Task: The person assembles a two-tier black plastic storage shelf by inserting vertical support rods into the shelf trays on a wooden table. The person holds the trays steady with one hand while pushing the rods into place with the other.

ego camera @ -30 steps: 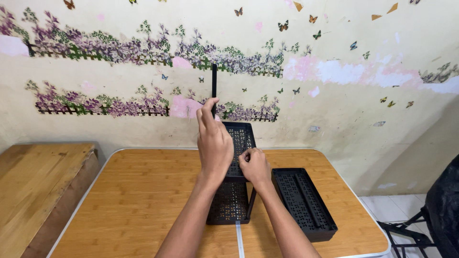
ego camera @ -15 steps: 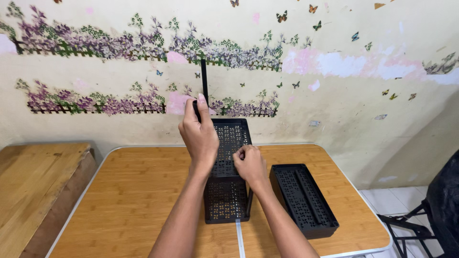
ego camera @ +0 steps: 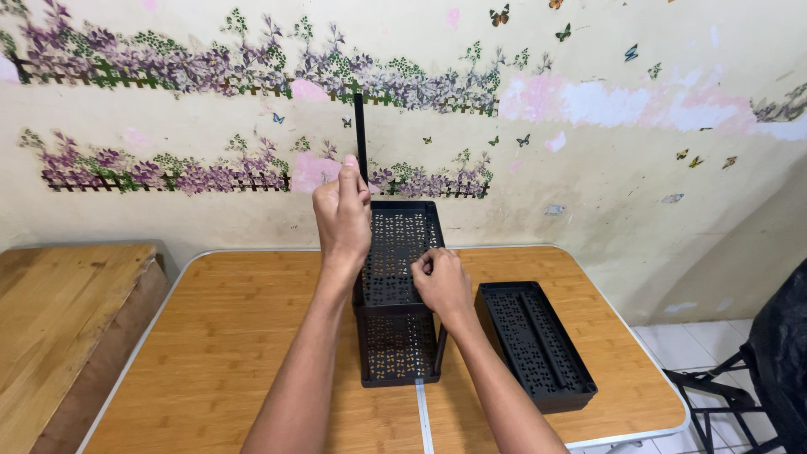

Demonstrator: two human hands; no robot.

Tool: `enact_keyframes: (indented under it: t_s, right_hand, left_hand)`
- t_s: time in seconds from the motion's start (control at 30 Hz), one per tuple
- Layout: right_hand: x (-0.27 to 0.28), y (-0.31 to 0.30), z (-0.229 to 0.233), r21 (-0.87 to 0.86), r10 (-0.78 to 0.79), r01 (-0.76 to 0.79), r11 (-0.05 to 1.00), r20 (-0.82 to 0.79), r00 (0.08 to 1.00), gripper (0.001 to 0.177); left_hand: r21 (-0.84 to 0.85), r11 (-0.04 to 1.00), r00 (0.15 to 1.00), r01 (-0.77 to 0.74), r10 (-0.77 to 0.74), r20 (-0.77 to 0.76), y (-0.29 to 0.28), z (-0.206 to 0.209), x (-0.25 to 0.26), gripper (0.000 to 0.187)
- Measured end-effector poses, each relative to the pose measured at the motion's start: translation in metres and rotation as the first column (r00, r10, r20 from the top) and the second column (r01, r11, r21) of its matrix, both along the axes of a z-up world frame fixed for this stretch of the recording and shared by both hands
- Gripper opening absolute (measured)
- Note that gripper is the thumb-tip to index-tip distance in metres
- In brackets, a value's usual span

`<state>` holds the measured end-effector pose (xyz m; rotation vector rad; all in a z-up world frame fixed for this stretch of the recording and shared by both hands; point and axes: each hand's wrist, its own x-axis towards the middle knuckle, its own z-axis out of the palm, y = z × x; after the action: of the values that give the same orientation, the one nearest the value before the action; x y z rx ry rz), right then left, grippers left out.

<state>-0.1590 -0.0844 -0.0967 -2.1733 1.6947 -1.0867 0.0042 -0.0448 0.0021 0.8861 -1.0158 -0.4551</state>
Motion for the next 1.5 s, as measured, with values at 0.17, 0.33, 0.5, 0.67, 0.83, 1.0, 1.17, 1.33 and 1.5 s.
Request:
enact_keyframes:
  t_s: [0.17,0.33,0.5,0.67,0.83,1.0,1.17,1.33,1.5]
  right_hand:
    - [-0.001,-0.002,-0.002,-0.024,0.002,-0.002,1.000,-0.004,1.000,0.026]
    - [0.000,-0.002,-0.003,-0.017,-0.006,0.006,1.000,0.009,1.000,0.025]
    - [-0.001,-0.003,-0.004,-0.028,-0.009,0.009,1.000,-0.001,1.000,0.026]
    - [0.000,0.000,-0.003,-0.012,-0.026,0.026,1.000,-0.009,1.000,0.025]
    - [0.000,0.000,-0.004,-0.008,-0.036,0.036,0.999,-0.004,0.999,0.026]
    - [-0.001,-0.002,-0.007,-0.035,-0.008,0.008,0.999,-0.004,1.000,0.026]
    - [0.000,-0.002,-0.006,-0.032,-0.015,0.015,0.999,-0.002,1.000,0.026]
    - [-0.001,-0.001,-0.006,-0.033,-0.005,0.005,0.999,0.010,1.000,0.026]
    - [0.000,-0.001,-0.007,-0.028,-0.009,0.009,1.000,0.013,1.000,0.025]
  left_hand:
    - [-0.026,0.951,0.946,0.309,-0.310,-0.090,0.004,0.004,0.011,0.056]
    - [-0.003,0.955,0.950,0.295,-0.294,-0.101,0.007,0.006,0.009,0.055]
    - [0.068,0.990,0.979,-0.124,0.111,0.169,0.010,0.011,-0.001,0.058]
    - [-0.081,0.938,0.916,-0.338,0.348,0.200,0.016,0.018,-0.013,0.030]
    - [-0.177,0.967,0.982,-0.185,0.189,0.003,0.023,0.016,-0.024,0.021]
    - [-0.176,0.960,0.975,-0.217,0.224,0.018,0.028,0.018,-0.024,0.022]
    - [-0.240,0.885,0.870,-0.398,0.447,0.206,0.040,0.017,-0.031,0.018]
    - [-0.363,0.846,0.818,-0.391,0.500,0.283,0.049,0.006,-0.038,0.042]
    - [-0.403,0.806,0.709,-0.433,0.581,0.400,0.045,-0.006,-0.039,0.072]
